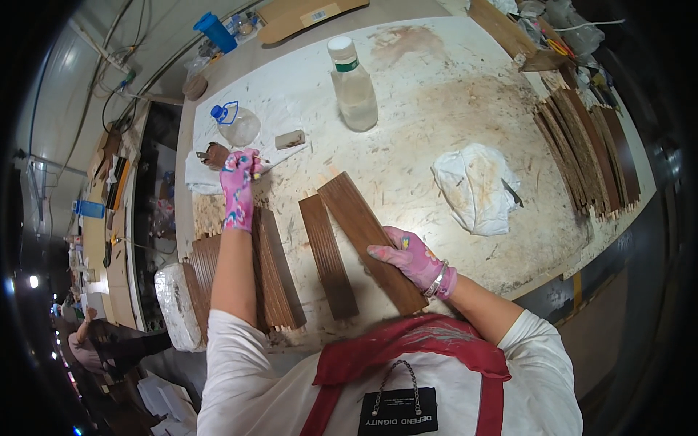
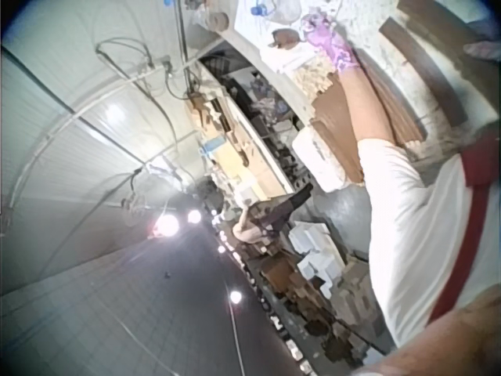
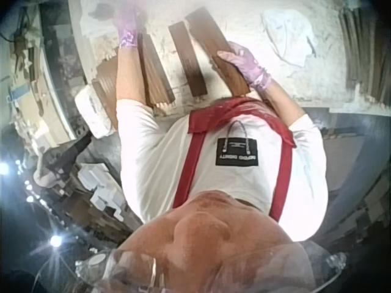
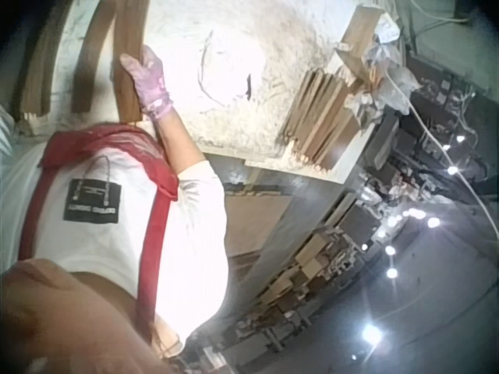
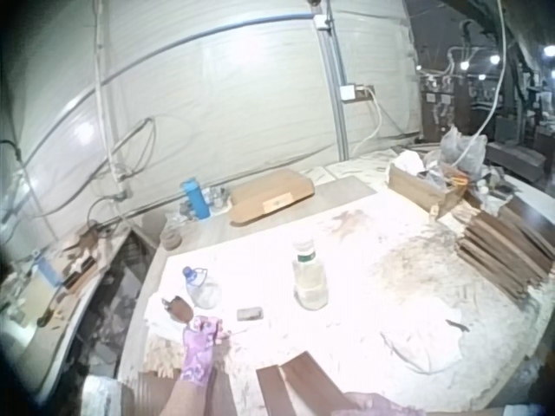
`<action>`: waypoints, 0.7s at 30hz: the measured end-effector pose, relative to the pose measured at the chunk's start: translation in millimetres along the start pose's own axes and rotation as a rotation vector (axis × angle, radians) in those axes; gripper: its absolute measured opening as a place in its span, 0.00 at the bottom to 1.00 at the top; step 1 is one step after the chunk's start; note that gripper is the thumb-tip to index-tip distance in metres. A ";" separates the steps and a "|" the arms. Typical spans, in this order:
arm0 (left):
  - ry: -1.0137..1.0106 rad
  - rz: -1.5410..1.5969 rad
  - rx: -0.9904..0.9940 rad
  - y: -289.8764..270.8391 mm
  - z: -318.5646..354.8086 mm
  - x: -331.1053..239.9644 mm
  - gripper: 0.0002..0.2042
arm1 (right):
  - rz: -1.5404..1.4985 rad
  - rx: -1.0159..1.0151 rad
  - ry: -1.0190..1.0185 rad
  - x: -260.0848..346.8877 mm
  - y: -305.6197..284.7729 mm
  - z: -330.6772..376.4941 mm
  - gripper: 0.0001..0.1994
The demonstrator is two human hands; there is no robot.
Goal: The person wipes wood panels with a cloth, applies liquid from a bottle, and scrapes the edges with a tool to remove residue.
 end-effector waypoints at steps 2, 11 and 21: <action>0.027 -0.078 0.000 -29.5 -28.0 16.1 0.08 | -0.038 0.011 -0.006 4.8 5.6 0.1 0.17; 0.221 -0.878 0.000 -28.1 -1.7 -18.6 0.17 | -0.470 0.081 0.000 8.9 -2.2 5.9 0.21; -0.919 0.625 0.701 133.2 273.5 64.0 0.25 | -0.440 -0.014 0.025 21.1 5.3 -1.7 0.21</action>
Point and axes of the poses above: each hand's wrist, its own z-axis away from the middle knuckle, its own y-axis out of the palm, x = y × z, the point moved 6 cm from there along -z, towards the middle knuckle, and after that the axes turned 5 degrees about x, right-handed, at the moved point
